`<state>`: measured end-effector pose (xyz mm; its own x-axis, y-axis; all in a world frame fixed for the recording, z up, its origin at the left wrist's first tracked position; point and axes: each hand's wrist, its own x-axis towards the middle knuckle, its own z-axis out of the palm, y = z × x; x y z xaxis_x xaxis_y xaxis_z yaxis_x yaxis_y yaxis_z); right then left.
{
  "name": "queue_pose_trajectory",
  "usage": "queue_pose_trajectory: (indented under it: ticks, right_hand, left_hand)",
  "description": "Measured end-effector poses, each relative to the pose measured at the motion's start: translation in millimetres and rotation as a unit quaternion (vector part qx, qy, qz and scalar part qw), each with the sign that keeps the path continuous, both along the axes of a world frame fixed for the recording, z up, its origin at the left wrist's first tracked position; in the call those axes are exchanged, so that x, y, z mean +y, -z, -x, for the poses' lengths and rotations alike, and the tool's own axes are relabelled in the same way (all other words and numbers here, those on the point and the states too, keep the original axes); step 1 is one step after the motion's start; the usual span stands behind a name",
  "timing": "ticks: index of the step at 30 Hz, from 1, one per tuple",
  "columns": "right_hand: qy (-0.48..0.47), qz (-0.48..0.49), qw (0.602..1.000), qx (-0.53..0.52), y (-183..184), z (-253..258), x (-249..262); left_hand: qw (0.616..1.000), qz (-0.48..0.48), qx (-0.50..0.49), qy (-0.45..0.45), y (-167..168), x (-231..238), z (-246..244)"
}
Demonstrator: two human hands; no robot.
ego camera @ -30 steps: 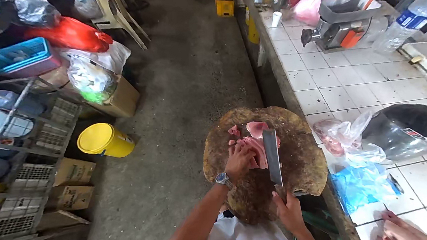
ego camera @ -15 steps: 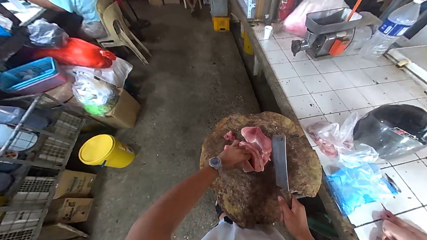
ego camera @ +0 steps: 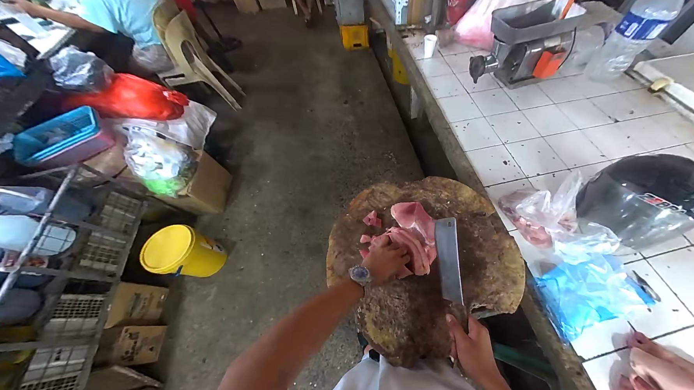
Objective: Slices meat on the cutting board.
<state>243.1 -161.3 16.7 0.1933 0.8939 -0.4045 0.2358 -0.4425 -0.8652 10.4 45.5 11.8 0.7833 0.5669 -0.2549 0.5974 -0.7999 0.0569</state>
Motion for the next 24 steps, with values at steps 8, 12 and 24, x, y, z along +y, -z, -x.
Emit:
queue_pose_trajectory:
  ticks: [8, 12, 24]
  right_hand:
    - [0.021, -0.029, 0.999, 0.007, -6.2, -8.2, -8.4]
    - [-0.026, -0.029, 0.999, -0.005, -1.6, -7.2, -17.4]
    - [-0.364, 0.138, 0.914, -0.111, -15.7, 31.0, 51.3]
  left_hand:
    - [0.944, 0.07, -0.264, -0.188, -31.1, 8.1, 21.7]
    - [0.745, 0.124, -0.535, -0.378, -57.9, 8.0, 48.5]
    - [0.658, 0.1, -0.616, -0.42, -83.5, -19.8, 90.1]
